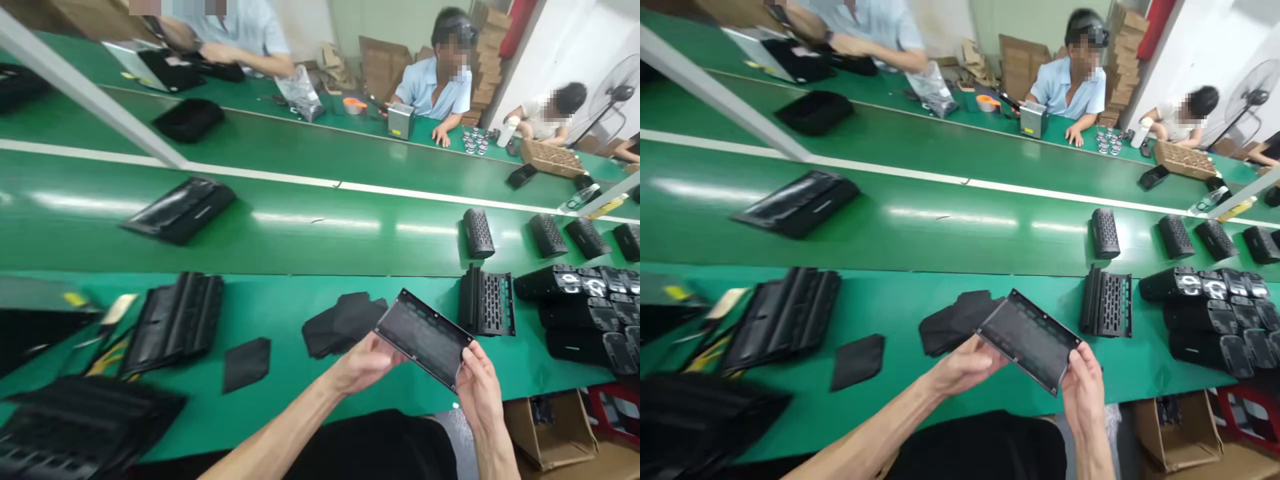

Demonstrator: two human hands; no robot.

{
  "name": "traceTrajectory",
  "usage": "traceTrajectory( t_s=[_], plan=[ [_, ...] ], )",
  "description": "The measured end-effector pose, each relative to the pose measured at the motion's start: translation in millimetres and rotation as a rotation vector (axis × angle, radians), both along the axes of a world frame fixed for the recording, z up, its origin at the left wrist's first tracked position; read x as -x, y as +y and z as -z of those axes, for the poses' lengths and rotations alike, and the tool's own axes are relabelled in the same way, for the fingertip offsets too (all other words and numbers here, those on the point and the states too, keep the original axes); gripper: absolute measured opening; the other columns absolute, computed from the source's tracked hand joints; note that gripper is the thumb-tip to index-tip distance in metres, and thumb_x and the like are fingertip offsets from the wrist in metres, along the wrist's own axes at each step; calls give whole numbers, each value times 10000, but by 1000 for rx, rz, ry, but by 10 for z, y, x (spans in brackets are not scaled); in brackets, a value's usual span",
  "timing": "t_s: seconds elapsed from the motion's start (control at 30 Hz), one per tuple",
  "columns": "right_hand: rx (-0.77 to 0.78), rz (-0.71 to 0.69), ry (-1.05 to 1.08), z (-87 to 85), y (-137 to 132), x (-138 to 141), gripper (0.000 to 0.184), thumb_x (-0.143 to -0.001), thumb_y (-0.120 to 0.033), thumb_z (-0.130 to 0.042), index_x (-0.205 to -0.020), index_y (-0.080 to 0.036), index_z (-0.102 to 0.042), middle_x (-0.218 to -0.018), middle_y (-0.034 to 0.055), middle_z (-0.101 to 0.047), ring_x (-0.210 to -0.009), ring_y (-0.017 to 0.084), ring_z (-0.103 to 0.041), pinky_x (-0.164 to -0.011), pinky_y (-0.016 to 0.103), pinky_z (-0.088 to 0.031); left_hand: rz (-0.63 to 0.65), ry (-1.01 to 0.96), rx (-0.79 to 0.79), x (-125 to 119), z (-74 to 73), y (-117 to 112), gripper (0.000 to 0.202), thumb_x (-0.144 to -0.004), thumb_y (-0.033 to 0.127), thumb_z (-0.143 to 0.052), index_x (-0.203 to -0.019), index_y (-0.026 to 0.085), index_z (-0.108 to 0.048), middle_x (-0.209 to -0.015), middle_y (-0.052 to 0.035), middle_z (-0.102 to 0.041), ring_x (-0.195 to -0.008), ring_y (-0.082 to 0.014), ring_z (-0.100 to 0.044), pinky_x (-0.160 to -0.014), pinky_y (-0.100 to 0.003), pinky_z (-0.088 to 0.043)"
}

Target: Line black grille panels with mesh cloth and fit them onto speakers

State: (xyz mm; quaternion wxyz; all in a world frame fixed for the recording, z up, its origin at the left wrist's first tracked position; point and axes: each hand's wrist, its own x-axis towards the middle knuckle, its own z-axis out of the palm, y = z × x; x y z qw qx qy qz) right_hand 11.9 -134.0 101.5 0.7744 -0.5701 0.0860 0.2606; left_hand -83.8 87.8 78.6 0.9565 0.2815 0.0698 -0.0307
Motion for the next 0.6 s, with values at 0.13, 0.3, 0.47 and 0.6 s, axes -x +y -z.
traceTrajectory(
  t_s=[0.13, 0.3, 0.47, 0.6],
  plan=[
    [-29, 59, 36, -94, 35, 107, 449, -697, -533, -955, -948, -274, -688, -971, 23, -750, -888, 210, -712, -841, 356, -591, 125, -86, -115, -174, -121, -162, 537, -738, 382, -906, -1233, 220, -775, -1192, -112, -791, -1239, -347, -682, -1126, -524, -456],
    [329, -312, -279, -411, -304, -627, 499, -890, -693, -704, -1086, -236, -748, -942, 83, -735, -839, 241, -692, -766, 383, -569, 86, -112, -121, -299, -222, -69, 549, -705, 450, -933, -1185, 215, -805, -1145, -105, -808, -1164, -364, -721, -1107, -536, -477],
    [1207, -214, -892, -762, -710, -2535, 475, -921, -601, -605, -1132, -200, -747, -1270, 201, -652, -1341, 386, -495, -1115, 551, -376, 49, -102, 5, -199, -177, 77, 535, -684, 431, -948, -1165, 235, -816, -1103, -72, -825, -1038, -307, -768, -958, -423, -576],
    [1492, -375, -925, -583, -903, -3113, 243, -781, -340, -784, -982, -207, -761, -1153, 193, -644, -1237, 425, -521, -1033, 607, -376, 7, -58, 83, -39, -43, 100, 581, -635, 442, -966, -1148, 214, -817, -1111, -78, -825, -1041, -324, -772, -983, -451, -582]
  ],
)
